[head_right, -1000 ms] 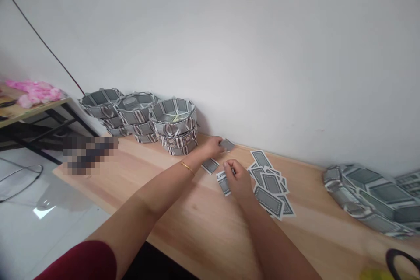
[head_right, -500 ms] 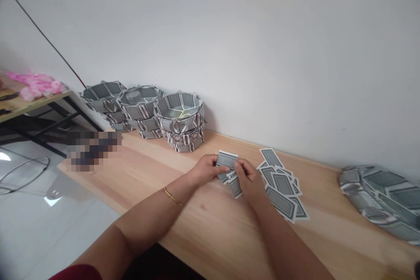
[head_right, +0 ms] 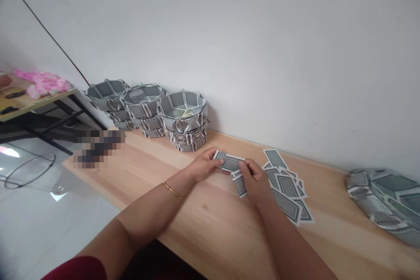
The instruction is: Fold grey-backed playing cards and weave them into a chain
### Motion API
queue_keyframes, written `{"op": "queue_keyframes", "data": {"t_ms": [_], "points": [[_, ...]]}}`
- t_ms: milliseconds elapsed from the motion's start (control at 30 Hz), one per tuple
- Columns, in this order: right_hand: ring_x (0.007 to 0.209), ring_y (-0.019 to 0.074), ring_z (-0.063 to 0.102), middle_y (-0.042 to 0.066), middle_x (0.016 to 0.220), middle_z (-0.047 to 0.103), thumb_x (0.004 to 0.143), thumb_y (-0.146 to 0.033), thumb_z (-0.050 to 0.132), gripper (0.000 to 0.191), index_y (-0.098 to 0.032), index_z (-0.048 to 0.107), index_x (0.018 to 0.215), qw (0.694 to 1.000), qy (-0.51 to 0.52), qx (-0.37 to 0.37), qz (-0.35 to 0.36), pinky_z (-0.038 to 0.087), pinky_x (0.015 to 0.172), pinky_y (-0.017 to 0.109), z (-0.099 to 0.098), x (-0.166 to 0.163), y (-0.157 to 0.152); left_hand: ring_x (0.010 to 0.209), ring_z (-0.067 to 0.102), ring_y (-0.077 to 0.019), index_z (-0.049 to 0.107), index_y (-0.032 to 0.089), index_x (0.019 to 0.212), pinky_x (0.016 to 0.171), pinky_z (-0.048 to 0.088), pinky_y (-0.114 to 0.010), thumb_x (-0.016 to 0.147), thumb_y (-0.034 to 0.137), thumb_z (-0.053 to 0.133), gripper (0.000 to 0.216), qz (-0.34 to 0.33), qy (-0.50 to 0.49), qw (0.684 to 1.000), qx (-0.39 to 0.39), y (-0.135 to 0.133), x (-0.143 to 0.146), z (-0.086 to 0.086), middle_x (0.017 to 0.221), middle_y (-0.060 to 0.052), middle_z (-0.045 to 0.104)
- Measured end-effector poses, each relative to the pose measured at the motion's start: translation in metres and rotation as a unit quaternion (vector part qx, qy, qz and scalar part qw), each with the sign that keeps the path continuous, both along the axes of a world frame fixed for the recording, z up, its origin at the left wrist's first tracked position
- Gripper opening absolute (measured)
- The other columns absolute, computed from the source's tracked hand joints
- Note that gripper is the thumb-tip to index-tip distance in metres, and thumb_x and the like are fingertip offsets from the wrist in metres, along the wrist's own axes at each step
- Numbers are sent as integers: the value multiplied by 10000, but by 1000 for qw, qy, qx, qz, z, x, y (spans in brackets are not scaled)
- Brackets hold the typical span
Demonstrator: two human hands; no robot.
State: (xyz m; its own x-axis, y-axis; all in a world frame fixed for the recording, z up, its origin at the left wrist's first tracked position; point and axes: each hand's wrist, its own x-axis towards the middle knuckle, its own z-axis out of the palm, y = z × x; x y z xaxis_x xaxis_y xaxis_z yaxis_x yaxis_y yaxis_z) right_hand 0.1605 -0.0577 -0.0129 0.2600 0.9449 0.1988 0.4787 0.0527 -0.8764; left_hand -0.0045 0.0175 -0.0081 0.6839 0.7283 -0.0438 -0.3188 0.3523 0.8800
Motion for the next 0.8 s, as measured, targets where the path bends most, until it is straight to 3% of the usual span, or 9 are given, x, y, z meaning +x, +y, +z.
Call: {"op": "queue_keyframes", "data": {"t_ms": [200, 333, 433, 667, 800], "points": [[496, 119, 403, -47, 543, 442, 842, -446, 479, 281, -207, 565, 721, 998, -56, 16, -2, 308, 464, 228, 0, -3, -1, 774, 597, -161, 507, 132, 866, 678, 529, -352, 622, 362, 746, 411, 5, -13, 1000, 2, 0, -2, -3, 855, -32, 577], [579, 131, 501, -23, 671, 569, 834, -404, 509, 217, -210, 596, 876, 996, -60, 59, -4, 373, 533, 233, -1, -6, -1, 725, 579, -139, 538, 118, 831, 687, 504, -322, 602, 386, 754, 413, 3, 9, 999, 39, -2, -1, -3, 785, -17, 584], [582, 133, 507, -23, 674, 561, 823, -396, 522, 223, -209, 578, 931, 996, -44, 74, -4, 381, 534, 238, -2, -8, -1, 645, 555, -108, 538, 109, 778, 654, 473, -271, 604, 403, 747, 400, 17, 36, 996, 77, -2, -1, -1, 712, -3, 574], [537, 130, 448, -28, 625, 502, 837, -419, 502, 216, -213, 555, 871, 999, -20, 43, -5, 349, 494, 243, -5, -6, -1, 601, 535, -94, 530, 107, 792, 603, 420, -221, 632, 447, 712, 418, 18, 71, 989, 127, 3, -3, -1, 689, -6, 569], [530, 134, 458, -25, 623, 523, 821, -442, 514, 235, -212, 549, 860, 999, -12, 25, -28, 352, 488, 246, -5, -4, 0, 624, 527, -98, 555, 112, 831, 609, 405, -211, 713, 456, 636, 373, 18, 125, 968, 216, 6, -7, -2, 701, -14, 567]]}}
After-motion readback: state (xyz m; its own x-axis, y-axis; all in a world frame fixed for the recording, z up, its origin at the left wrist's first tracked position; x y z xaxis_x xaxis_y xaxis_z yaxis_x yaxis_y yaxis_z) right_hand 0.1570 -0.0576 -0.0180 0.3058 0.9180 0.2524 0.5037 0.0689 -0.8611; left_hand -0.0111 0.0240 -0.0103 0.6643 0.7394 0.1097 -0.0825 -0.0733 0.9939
